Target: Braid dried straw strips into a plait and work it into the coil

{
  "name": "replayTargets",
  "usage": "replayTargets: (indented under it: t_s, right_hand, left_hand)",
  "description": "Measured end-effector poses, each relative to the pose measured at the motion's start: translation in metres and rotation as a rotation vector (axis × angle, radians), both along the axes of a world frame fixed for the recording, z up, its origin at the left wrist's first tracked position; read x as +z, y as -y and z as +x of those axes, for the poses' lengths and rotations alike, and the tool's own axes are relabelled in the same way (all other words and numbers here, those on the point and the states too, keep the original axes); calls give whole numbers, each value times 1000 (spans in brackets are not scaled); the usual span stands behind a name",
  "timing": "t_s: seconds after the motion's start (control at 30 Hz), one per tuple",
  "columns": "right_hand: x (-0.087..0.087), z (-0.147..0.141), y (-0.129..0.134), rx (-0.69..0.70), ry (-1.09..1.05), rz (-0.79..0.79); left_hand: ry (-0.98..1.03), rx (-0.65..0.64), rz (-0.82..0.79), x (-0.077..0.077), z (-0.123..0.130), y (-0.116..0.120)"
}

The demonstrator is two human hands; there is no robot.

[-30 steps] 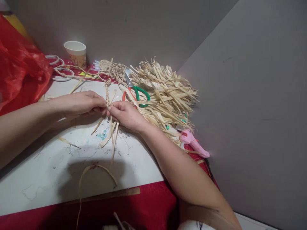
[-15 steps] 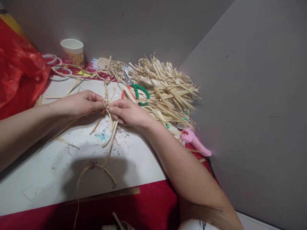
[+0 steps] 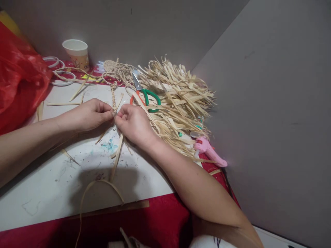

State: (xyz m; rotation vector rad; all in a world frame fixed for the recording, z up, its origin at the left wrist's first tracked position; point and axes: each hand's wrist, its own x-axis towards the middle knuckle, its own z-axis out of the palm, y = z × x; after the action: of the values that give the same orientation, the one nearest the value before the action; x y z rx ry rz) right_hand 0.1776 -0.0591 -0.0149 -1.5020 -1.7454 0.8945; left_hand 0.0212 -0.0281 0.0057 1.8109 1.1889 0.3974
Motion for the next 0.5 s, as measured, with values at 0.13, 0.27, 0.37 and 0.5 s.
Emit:
replayTargets:
  t_s: [0.13,0.27,0.37,0.5]
  right_hand:
    - [0,-3,8,36,244,223]
    - [8,-7,18,55,541,303]
    - [11,-9,23,81,725,364]
    - [9,-9,26,111,843,386]
  left_hand:
    - [104,71,-93,-5,1,-1]
    - [228,115,-261,-7,2,-3]
    - [279,157,-376,-2,5,-1]
    - [345,209,-476,3,6,0]
